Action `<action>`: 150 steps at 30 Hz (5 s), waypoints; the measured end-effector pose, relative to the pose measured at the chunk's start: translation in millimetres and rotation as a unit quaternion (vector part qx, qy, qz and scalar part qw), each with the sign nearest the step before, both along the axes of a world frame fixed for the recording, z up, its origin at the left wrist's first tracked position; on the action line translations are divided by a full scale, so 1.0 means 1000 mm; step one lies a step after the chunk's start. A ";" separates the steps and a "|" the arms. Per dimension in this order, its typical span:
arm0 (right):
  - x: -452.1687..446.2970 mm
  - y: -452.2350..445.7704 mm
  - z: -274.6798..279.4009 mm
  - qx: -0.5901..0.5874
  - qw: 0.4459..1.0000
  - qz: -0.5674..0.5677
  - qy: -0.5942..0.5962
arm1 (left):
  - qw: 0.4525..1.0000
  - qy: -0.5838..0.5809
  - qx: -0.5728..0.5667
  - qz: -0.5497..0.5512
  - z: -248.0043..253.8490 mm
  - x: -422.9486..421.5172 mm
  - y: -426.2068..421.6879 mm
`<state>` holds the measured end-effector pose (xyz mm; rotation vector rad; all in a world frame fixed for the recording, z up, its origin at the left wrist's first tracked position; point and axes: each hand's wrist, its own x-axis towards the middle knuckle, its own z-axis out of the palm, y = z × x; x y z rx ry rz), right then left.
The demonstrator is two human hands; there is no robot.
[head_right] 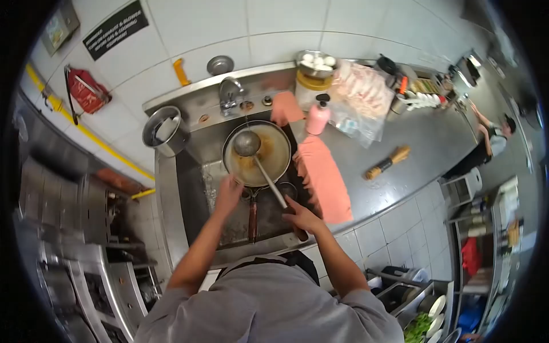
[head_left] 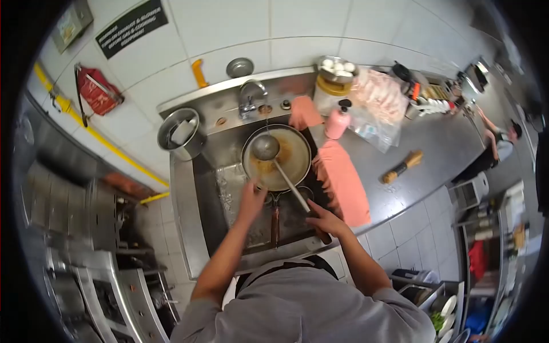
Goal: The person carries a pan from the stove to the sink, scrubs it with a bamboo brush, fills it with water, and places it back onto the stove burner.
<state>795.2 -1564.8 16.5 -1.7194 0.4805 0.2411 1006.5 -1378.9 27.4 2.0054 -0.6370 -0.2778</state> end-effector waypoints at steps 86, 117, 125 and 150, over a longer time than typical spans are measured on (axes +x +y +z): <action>-0.107 -0.264 -0.023 0.049 0.837 -0.543 -0.039 | 0.800 0.565 -0.160 -0.124 0.004 -0.095 0.046; 0.058 0.026 0.043 -0.042 0.981 -0.189 -0.027 | 0.766 0.609 -0.204 0.018 -0.008 -0.072 0.082; 0.122 0.002 0.031 -0.442 0.893 0.049 -0.072 | 0.693 0.673 -0.253 -0.054 0.000 -0.066 0.080; 0.030 -0.002 0.044 -0.321 0.907 -0.246 -0.117 | 0.943 -0.079 0.304 -0.110 -0.011 -0.056 0.120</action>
